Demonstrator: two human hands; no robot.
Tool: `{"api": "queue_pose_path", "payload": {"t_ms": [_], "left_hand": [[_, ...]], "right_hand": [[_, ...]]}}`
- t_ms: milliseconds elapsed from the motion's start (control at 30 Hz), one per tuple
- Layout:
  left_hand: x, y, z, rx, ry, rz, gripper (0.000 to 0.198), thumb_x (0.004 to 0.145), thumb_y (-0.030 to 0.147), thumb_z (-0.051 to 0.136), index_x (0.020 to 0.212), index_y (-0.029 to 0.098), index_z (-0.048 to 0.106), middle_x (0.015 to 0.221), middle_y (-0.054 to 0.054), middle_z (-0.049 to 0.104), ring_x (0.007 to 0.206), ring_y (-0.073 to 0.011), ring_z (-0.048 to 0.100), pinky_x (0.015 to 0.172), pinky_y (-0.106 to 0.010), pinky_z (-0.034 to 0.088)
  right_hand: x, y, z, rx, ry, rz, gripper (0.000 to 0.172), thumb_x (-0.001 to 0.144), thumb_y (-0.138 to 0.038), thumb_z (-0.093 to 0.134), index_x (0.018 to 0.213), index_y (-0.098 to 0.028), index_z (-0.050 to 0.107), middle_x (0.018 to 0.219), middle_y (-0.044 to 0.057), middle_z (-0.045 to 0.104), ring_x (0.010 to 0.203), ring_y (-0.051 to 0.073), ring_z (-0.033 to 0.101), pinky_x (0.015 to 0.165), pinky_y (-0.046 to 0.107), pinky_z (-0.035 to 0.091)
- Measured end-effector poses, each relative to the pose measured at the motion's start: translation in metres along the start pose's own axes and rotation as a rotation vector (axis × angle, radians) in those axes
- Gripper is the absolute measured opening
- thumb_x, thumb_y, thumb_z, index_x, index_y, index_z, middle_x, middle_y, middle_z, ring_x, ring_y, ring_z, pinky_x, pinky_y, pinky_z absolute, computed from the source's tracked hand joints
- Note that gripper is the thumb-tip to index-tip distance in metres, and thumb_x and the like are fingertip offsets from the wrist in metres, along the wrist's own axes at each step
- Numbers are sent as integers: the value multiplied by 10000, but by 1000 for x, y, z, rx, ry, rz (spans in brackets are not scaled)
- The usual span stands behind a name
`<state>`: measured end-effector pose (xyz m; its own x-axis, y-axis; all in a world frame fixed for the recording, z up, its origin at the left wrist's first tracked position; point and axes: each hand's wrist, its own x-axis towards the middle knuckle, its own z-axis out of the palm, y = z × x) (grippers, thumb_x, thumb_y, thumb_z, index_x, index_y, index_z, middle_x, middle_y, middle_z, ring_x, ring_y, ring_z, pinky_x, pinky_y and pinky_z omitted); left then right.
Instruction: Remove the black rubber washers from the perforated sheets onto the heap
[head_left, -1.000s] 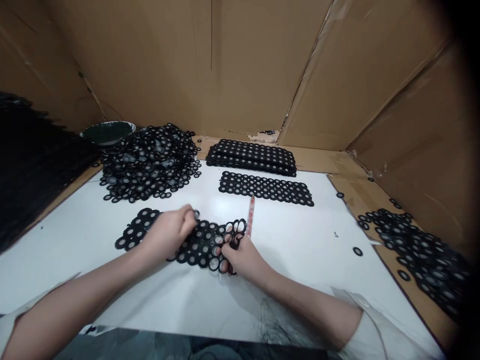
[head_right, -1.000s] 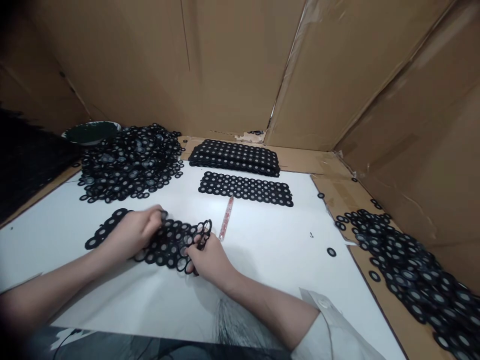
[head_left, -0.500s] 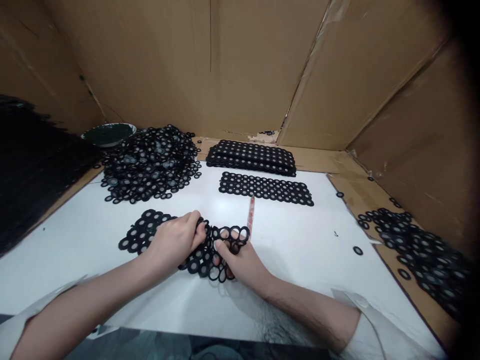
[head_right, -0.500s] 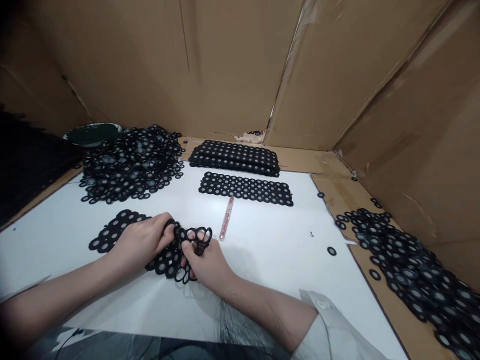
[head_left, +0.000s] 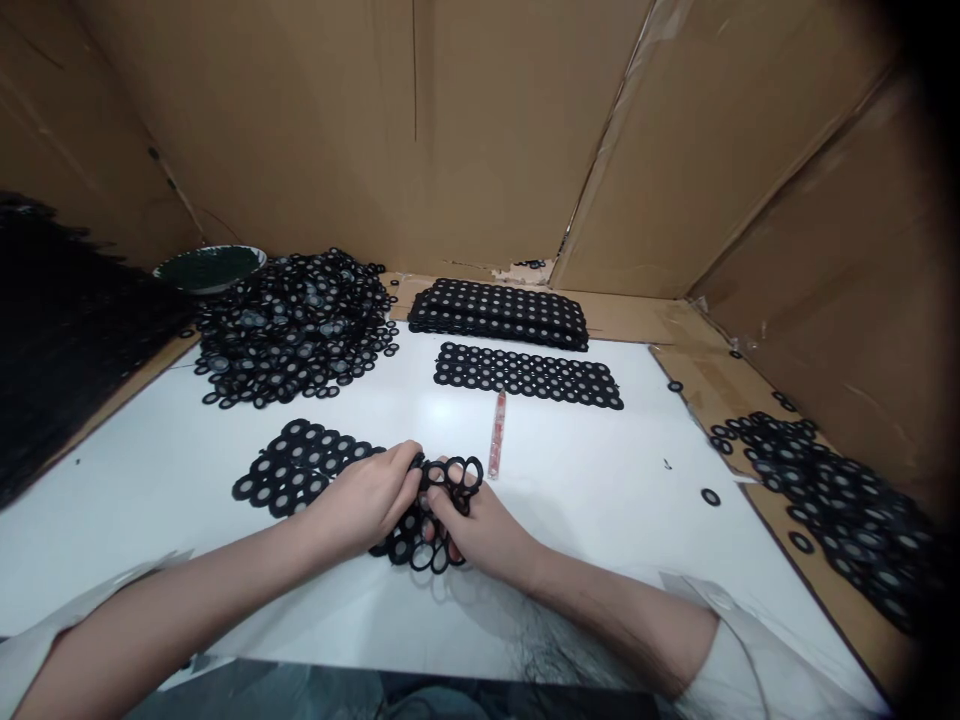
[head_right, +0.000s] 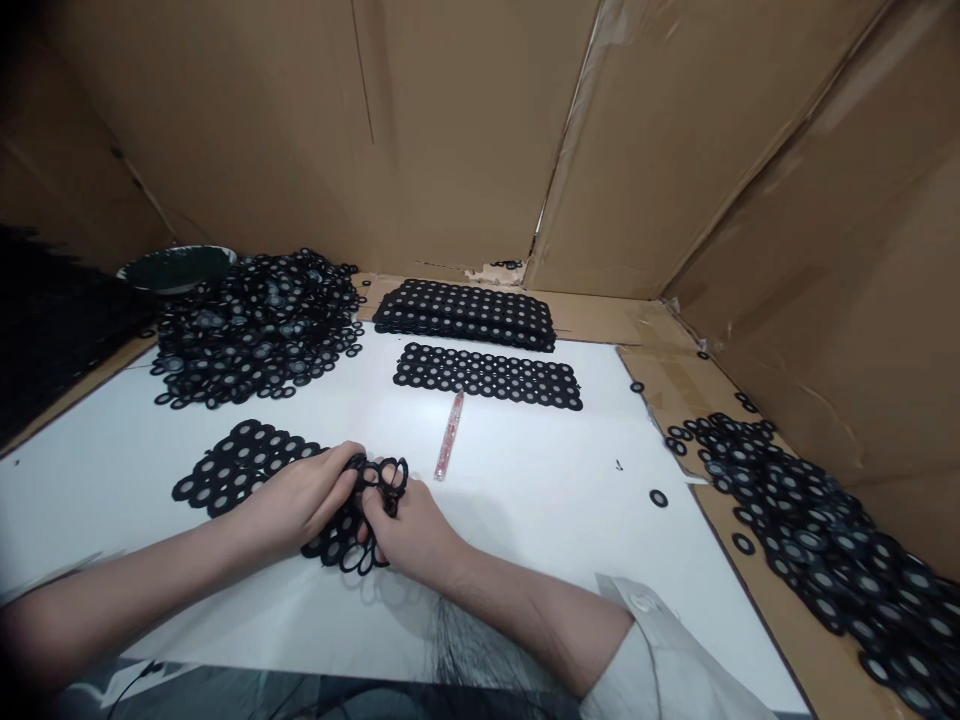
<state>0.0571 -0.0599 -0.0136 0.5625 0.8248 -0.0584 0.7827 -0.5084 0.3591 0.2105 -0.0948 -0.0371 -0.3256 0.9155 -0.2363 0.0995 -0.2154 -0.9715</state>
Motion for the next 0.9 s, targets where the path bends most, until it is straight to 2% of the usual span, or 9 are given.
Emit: {"api": "queue_pose_path", "payload": {"t_ms": [200, 367, 533, 633, 733, 800, 833, 900], "left_hand": [[1, -6, 2, -128, -18, 52, 296, 821, 339, 286, 1031, 176, 414, 858, -62, 592, 726, -189, 560, 613, -284, 404], [5, -9, -8, -188, -20, 15, 263, 834, 282, 227, 914, 188, 459, 718, -15, 587, 641, -152, 544, 576, -249, 379], [8, -6, -16, -108, 162, -103, 235, 813, 264, 257, 667, 193, 425, 529, 39, 453, 499, -116, 443, 495, -221, 314], [9, -8, -16, -121, 239, -121, 233, 806, 263, 273, 637, 192, 415, 521, 45, 436, 502, -109, 432, 494, -219, 313], [14, -26, -24, -183, 366, -197, 296, 827, 274, 221, 609, 190, 403, 521, 33, 445, 512, -113, 440, 493, -223, 343], [19, -45, -38, -189, 486, -290, 339, 837, 265, 162, 600, 189, 393, 538, 16, 472, 520, -117, 455, 484, -225, 364], [20, -54, -47, -127, 526, -315, 341, 843, 267, 158, 616, 188, 400, 566, 12, 490, 549, -119, 472, 513, -226, 378], [21, -69, -65, 96, 569, -361, 349, 856, 290, 146, 689, 184, 433, 614, 8, 512, 592, -129, 500, 542, -232, 385]], "right_hand": [[0, 0, -1, 47, -25, 2, 220, 804, -398, 400, 824, -193, 478, 581, -30, 539, 359, 55, 412, 348, 173, 354], [0, 1, 0, 98, -7, 34, 223, 796, -402, 407, 782, -187, 468, 571, -25, 553, 348, 53, 401, 344, 175, 356], [3, -5, 0, 161, 49, 35, 223, 778, -399, 438, 888, -205, 420, 564, -37, 542, 333, 54, 379, 334, 180, 359], [7, -4, 1, 136, 72, -12, 220, 776, -384, 441, 888, -195, 432, 573, -26, 546, 353, 57, 397, 338, 171, 341], [10, 3, 4, 145, 113, -39, 189, 773, -359, 442, 856, -190, 431, 595, -27, 512, 410, 74, 468, 384, 183, 383], [9, 10, 6, 144, 109, -83, 161, 776, -336, 439, 838, -188, 437, 628, -26, 486, 487, 88, 525, 466, 203, 433], [7, 12, 7, 109, 86, -131, 156, 782, -330, 430, 842, -187, 447, 645, -20, 486, 522, 97, 538, 502, 215, 446], [3, 14, 6, -34, 137, -258, 157, 776, -303, 450, 876, -183, 467, 678, -7, 499, 610, 115, 541, 602, 242, 455]]}}
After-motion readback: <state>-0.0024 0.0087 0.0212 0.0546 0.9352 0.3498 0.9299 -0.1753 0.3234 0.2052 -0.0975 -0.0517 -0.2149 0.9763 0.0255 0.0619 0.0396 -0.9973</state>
